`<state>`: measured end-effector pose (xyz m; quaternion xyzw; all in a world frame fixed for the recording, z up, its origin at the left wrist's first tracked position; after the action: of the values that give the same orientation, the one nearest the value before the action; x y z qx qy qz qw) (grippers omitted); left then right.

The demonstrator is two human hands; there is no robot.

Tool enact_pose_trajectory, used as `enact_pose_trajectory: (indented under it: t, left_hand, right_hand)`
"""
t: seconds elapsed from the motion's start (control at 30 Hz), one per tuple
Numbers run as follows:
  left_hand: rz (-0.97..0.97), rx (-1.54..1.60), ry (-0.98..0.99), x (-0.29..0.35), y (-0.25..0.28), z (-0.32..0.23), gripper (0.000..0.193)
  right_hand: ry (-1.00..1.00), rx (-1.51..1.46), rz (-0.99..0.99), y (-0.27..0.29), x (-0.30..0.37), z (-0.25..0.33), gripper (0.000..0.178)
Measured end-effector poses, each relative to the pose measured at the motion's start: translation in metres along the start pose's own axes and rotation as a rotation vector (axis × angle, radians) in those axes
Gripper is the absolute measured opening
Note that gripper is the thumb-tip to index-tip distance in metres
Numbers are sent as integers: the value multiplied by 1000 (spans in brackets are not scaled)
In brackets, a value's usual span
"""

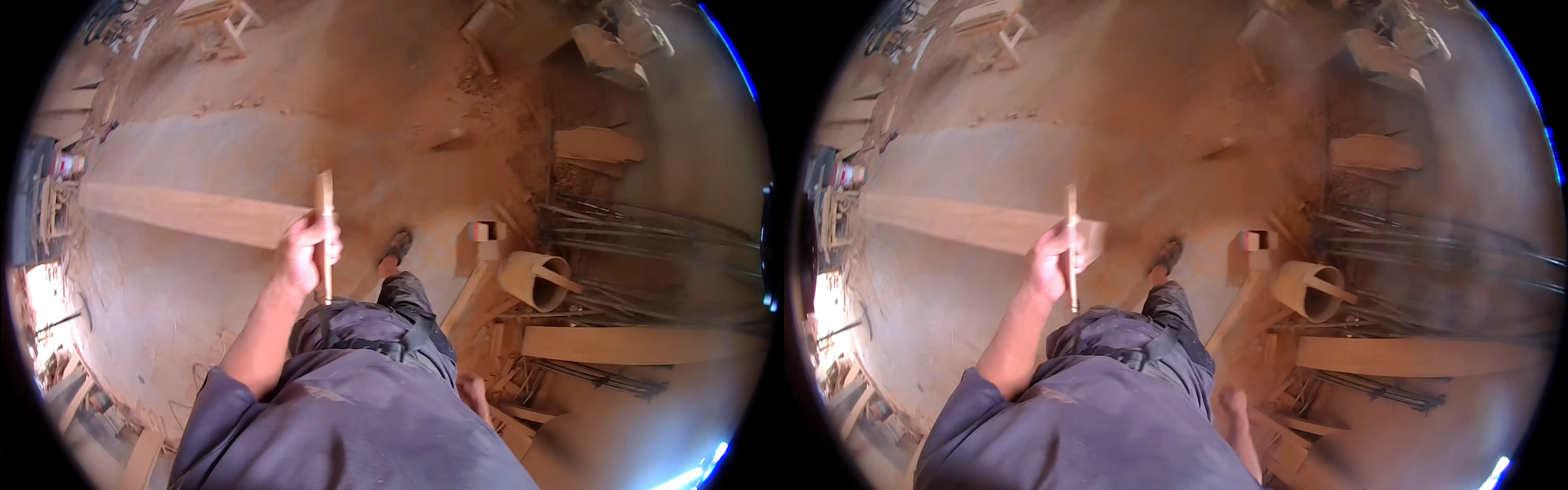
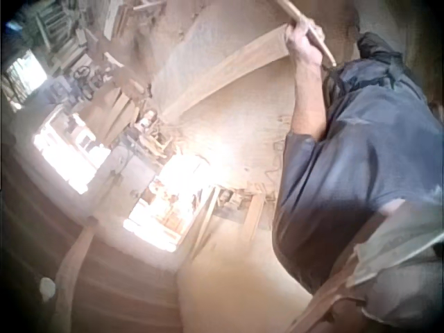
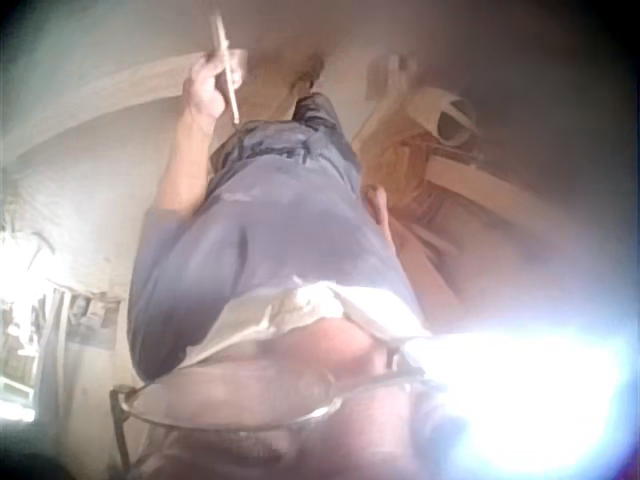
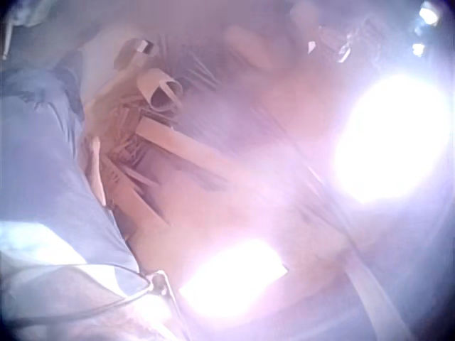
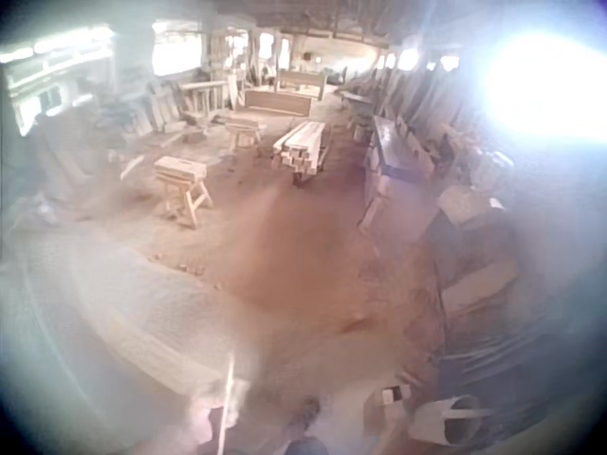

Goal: The person assembles a wooden structure by hammering small wooden pieces into a larger frame. They use a hammer to secure the pieces and a power sander to smooth the surface of the wood. The person also uses a hand saw to cut a piece of wood to size.

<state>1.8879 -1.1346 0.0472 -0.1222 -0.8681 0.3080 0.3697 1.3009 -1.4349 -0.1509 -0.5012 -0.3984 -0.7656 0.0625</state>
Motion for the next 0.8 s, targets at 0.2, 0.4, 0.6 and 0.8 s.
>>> enact_pose_trajectory:
  t: [0.2,0.4,0.6,0.8]
  left_hand:
    - [-238,83,-111,-84,-10,-41,7]
    - [-382,151,-313,-157,-23,-91,6]
    - [-315,515,-521,-337,-86,-200,11]
    - [-94,567,-740,-393,-193,-318,20]
  right_hand:
    - [216,-58,-769,435,-216,89,27]
    - [404,-513,-632,691,-339,335,27]
    - [472,-644,-208,727,-486,374,23]
    - [143,-761,-7,738,-549,365,10]
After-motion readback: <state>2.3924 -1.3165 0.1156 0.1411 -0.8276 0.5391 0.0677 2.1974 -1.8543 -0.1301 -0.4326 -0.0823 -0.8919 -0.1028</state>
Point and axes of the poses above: each hand's wrist, its own x-axis away from the middle knuckle, its own y-axis out of the back of the hand, z = x × y, the point moved 10 cm from there along -x, towards the middle knuckle
